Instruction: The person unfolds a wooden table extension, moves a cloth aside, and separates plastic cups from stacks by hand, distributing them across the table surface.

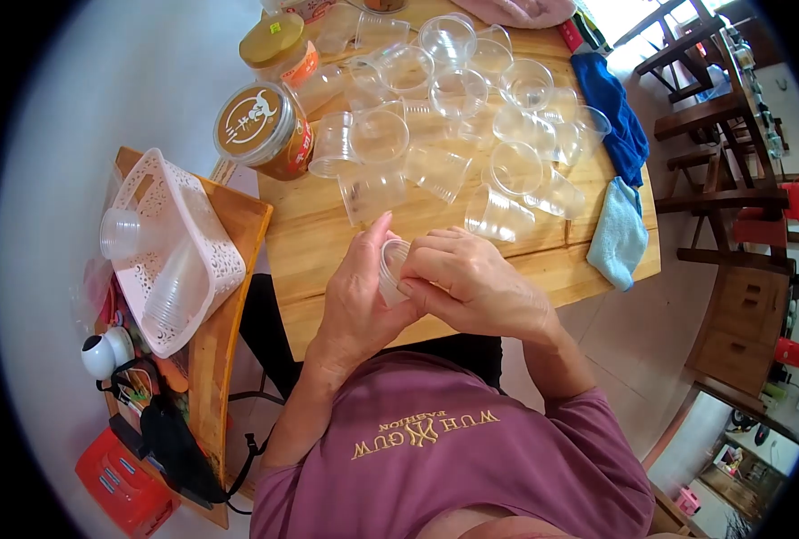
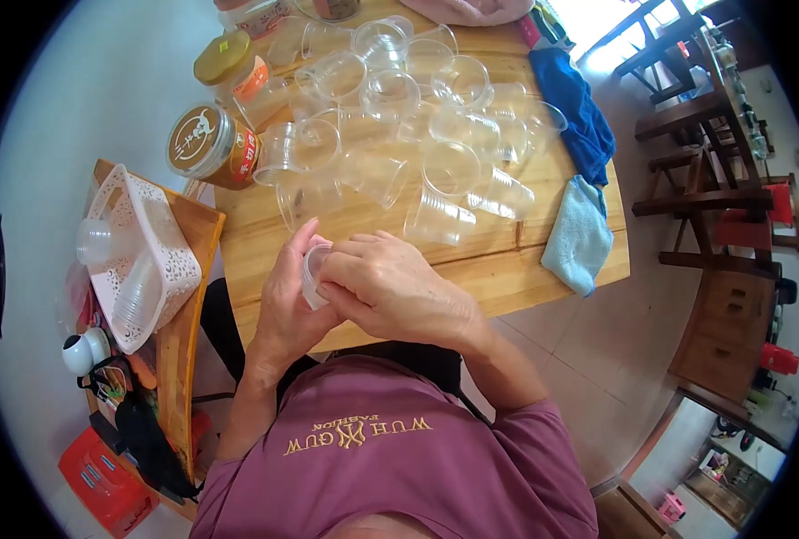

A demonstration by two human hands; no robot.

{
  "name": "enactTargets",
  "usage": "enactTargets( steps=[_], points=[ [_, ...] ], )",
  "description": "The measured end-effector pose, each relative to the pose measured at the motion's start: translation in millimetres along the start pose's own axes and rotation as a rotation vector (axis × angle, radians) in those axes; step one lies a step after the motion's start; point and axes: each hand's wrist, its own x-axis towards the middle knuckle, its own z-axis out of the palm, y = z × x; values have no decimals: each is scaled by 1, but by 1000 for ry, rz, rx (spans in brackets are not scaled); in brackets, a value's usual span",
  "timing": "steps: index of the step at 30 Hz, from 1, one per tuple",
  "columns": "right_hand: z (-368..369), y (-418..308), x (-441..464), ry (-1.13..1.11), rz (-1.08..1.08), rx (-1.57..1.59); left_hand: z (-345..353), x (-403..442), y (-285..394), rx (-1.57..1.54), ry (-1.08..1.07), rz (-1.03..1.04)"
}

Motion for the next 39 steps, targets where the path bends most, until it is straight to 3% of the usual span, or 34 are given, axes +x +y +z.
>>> enactTargets(
  steps=[10, 12, 15, 18, 21, 24, 26, 27, 32, 34, 37, 39],
  points=[
    [-11, -5, -7, 36, 21, -92, 6, 2, 5, 6, -27, -17],
    [-25, -1, -13, 140, 46, -121, 6, 3, 4, 93, -10, 9],
    [-50, 11, -22, 529, 123, 4, 4, -1, 5, 18, -63, -114],
    [-82, 28, -14, 1011, 184, -10, 6, -2, 1, 15, -34, -52],
    [-123, 74, -3, 1112, 151, -68, 10, -3, 1, 0, -54, -60],
    [-145, 107, 10, 1048, 253, -314, 9, -3, 4, 48, -62, -49],
    [-144, 121, 16, 948, 132, -502, 9, -5, 2, 40, -70, -62],
    [-140, 121, 12, 940, 208, -497, 8, -5, 1, 30, -77, -79],
    [-103, 81, -6, 825, 191, -204, 8, -5, -1, -67, -114, -170],
    [-88, 56, -14, 588, 218, -28, 9, -3, 0, -135, -131, -221],
    [-71, 30, -23, 235, 127, -25, 8, -2, 1, -221, -88, -212],
    [-57, 15, -24, 37, 36, 21, 7, -2, 4, -499, -83, -324]
  ],
)
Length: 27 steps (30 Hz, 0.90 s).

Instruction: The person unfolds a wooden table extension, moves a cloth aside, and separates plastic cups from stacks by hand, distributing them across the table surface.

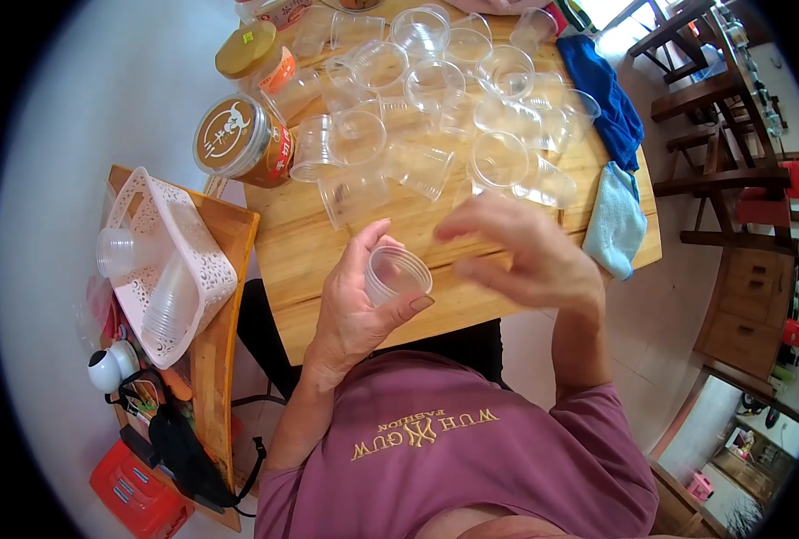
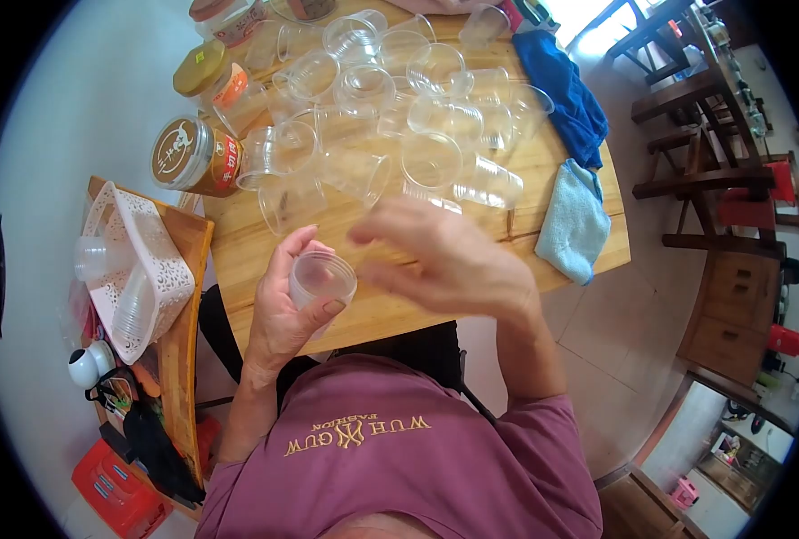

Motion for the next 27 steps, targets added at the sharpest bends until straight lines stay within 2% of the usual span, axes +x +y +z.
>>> enactTargets(
  steps=[1, 3, 4, 13, 16, 18, 27],
  points=[
    [5, -5, 0, -89, -46, -4, -1, 0, 3, 0, -1, -2],
    [18, -9, -2, -182, -137, -52, -3, -1, 9, -188, -49, -50],
    [22, -10, -2, -181, -138, -53, -3, -2, 10, -188, -49, -48],
    [32, -16, -3, -109, -192, -15, 0, -7, 14, -347, -101, -92],
    [34, -17, -4, -13, -202, -50, -1, -5, 11, -424, -122, -104],
    [35, -18, -5, 39, -146, -40, -3, -5, 9, -471, -210, -247],
    [38, -12, -15, 87, -97, -56, 6, 0, 14, -361, -168, -232]
  ],
)
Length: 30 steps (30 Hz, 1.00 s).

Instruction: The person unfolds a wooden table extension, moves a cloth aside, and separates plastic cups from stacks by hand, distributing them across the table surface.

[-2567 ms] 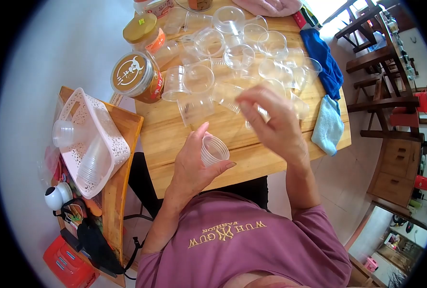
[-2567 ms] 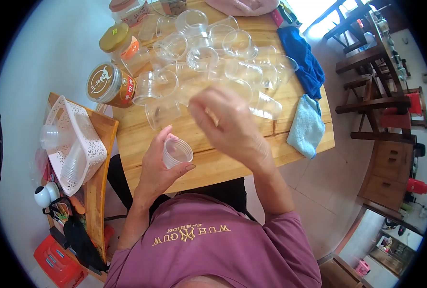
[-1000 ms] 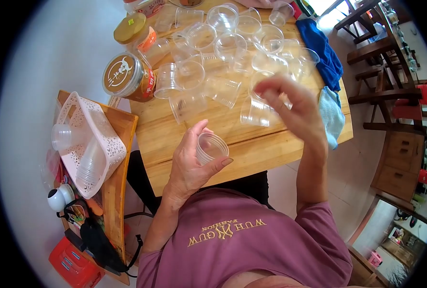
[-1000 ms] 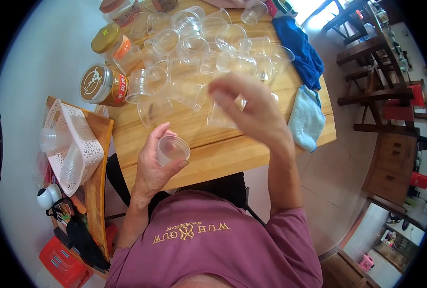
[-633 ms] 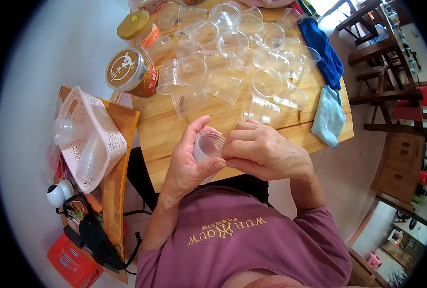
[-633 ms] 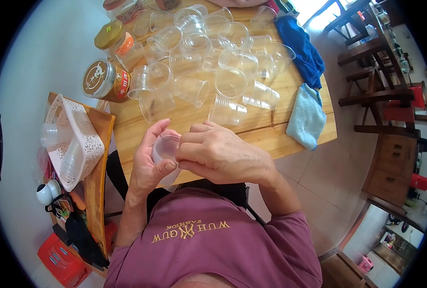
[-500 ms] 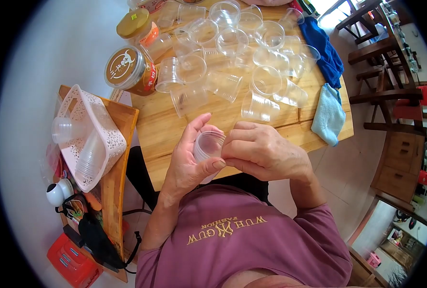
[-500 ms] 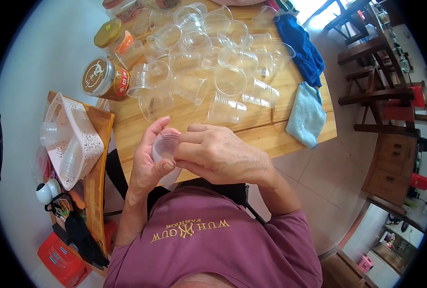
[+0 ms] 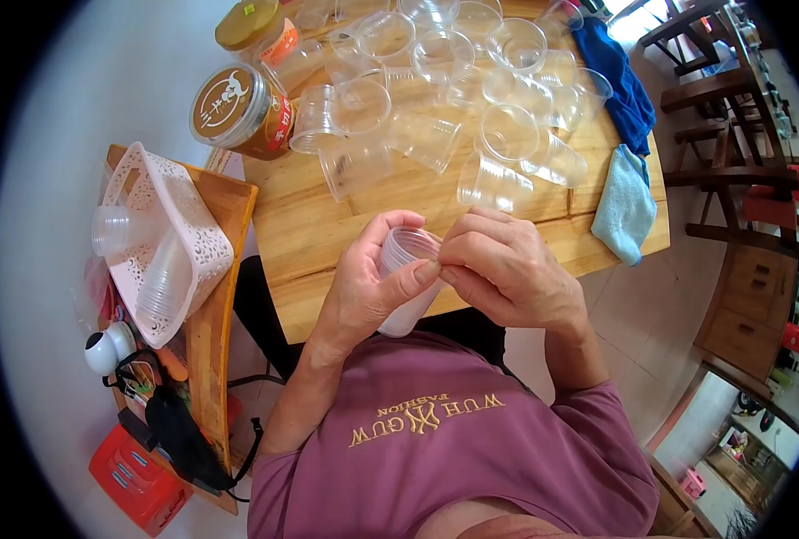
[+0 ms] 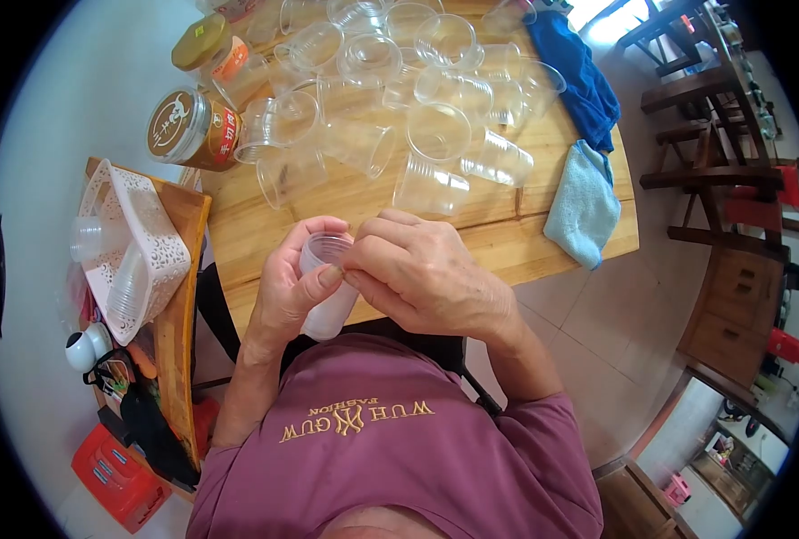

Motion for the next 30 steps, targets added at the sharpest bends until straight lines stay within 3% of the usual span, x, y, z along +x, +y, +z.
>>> enactTargets(
  steps=[7, 9, 13, 15, 21, 24, 25, 26, 28, 29, 30],
  points=[
    [-5, 2, 4, 3, 2, -37, -2, 0, -3, 34, 33, 32],
    [-11, 7, 5, 150, 15, -54, -7, -1, -9, 162, 71, 58],
    [-29, 3, 34, 297, 38, -185, -16, -7, -11, 51, 75, -18],
    [-28, 5, 59, 401, 159, -217, -16, -8, -10, 109, 93, -16],
    [-20, 39, 142, 505, -73, -432, -13, -16, -1, 154, 109, -1],
    [-18, 20, 155, 441, 82, -369, -17, -17, -3, 158, 116, 41],
    [-9, 47, 152, 517, -89, -473, -18, -18, -2, 154, 120, 44],
    [-9, 43, 147, 510, -93, -472, -20, -19, 0, 165, 125, 48],
    [-4, 24, 122, 290, 67, -204, -23, -19, -2, 168, 134, 48],
    [-4, 17, 111, 282, 70, -205, -25, -18, -4, 109, 126, 67],
    [-4, 10, 98, 101, 112, -119, -27, -17, -6, 51, 117, 85]
  ],
)
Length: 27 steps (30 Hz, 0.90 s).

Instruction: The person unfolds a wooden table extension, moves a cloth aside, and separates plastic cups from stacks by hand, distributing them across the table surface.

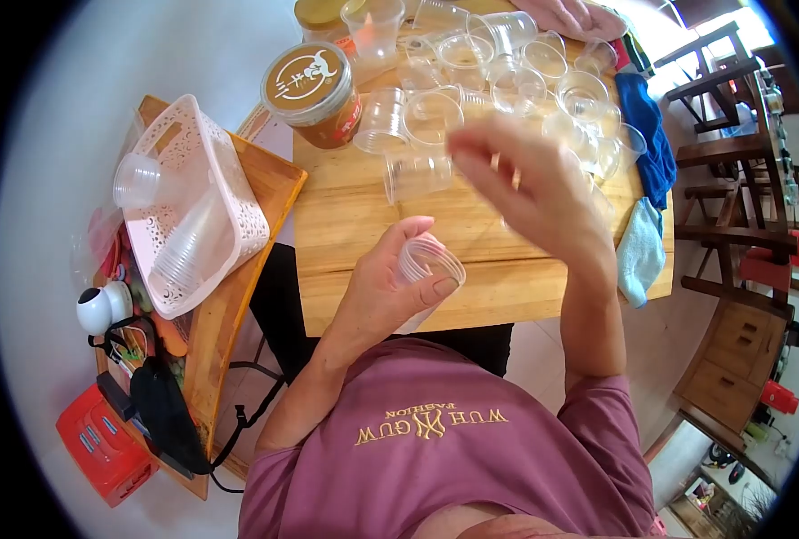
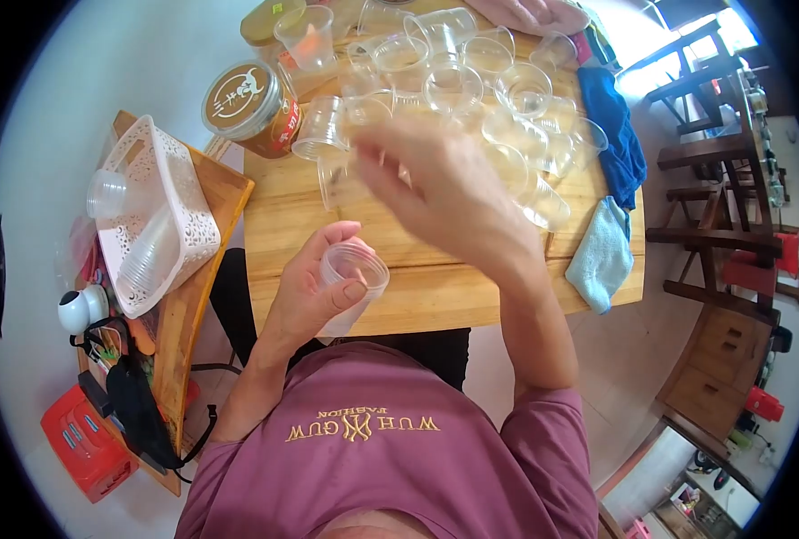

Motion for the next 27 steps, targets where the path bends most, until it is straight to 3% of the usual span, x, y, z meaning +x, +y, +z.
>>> enactTargets(
  steps=[3, 8, 20, 24, 27],
  points=[
    [-7, -7, -30, -357, -20, 73, -4, 5, 1, -134, -53, -8],
    [1, 0, -52, -426, -162, 152, -1, 8, 8, -204, -59, -51],
    [-3, -8, -67, -203, -151, 151, 11, 9, 8, -77, -91, -2],
    [-20, -1, -66, 37, -70, 14, 10, 6, -3, 163, -45, 17],
    [-25, 9, -54, 297, -1, -66, 5, 4, -5, 68, -86, -30]
  ],
)
